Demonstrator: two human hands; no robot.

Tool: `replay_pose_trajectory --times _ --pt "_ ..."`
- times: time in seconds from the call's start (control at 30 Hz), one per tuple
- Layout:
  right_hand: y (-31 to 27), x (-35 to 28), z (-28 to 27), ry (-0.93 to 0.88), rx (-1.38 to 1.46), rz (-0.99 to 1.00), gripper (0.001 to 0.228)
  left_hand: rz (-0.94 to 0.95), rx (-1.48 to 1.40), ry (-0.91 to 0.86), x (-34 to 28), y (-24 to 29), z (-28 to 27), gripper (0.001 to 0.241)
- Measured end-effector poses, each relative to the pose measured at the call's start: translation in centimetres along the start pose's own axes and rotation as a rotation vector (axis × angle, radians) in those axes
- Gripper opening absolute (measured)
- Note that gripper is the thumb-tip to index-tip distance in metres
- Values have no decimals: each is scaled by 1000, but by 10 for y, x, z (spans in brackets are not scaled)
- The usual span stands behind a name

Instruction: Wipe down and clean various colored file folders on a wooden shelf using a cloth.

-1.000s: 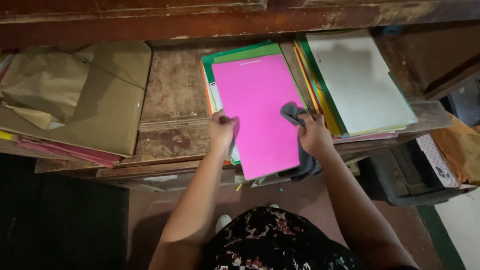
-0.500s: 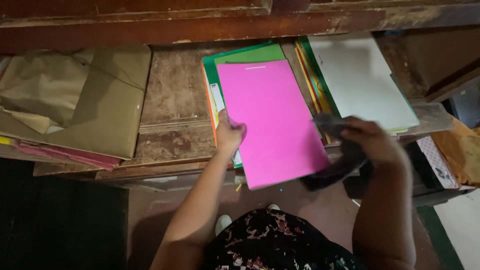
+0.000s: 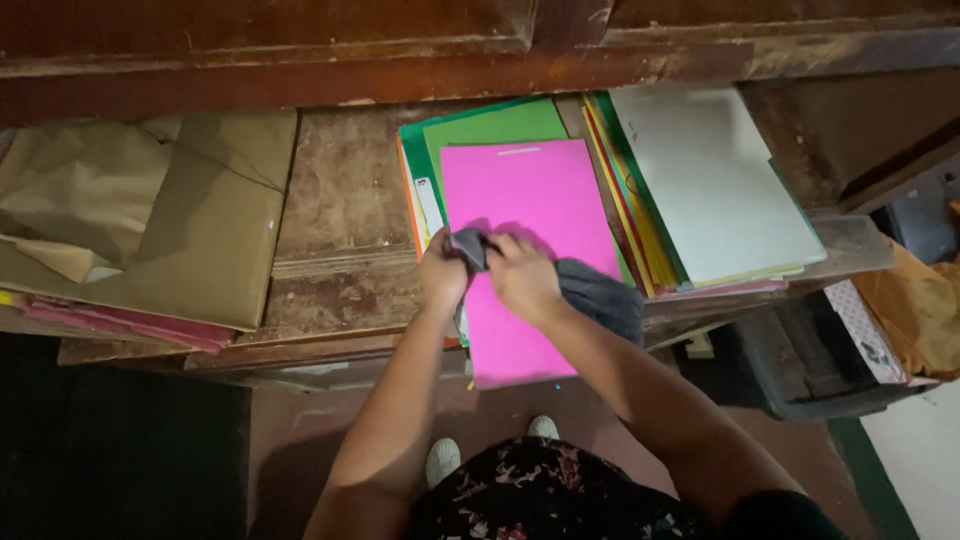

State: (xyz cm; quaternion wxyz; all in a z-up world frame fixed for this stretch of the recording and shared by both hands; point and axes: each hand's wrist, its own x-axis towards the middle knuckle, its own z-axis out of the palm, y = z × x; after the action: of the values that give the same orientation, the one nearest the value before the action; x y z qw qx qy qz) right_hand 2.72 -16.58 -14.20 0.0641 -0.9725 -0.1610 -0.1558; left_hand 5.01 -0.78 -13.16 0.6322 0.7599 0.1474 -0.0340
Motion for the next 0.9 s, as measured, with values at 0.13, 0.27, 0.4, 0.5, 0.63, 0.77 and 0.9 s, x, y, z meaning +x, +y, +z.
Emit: replay_pose_trajectory --times 0.13,0.27,0.4,0.5,0.63,0.77,0.9 --pt "79 28 -11 -251 -236 385 32 30 111 -71 -16 23 -9 46" --pt "135 40 -6 -191 -126 674 42 44 -51 -57 7 -5 -2 45" --pt "89 78 17 233 476 749 48 45 -133 -67 6 -3 1 45" --pt "13 92 -39 -129 466 542 35 46 -91 -78 9 -4 -1 46" --pt "34 100 -41 -290 338 431 36 44 -62 -82 24 -25 2 48" --pt "124 117 -4 -448 -74 718 48 6 -81 -53 2 0 -2 45" --pt "123 114 13 -216 -128 763 40 14 -69 -48 10 -11 -1 46"
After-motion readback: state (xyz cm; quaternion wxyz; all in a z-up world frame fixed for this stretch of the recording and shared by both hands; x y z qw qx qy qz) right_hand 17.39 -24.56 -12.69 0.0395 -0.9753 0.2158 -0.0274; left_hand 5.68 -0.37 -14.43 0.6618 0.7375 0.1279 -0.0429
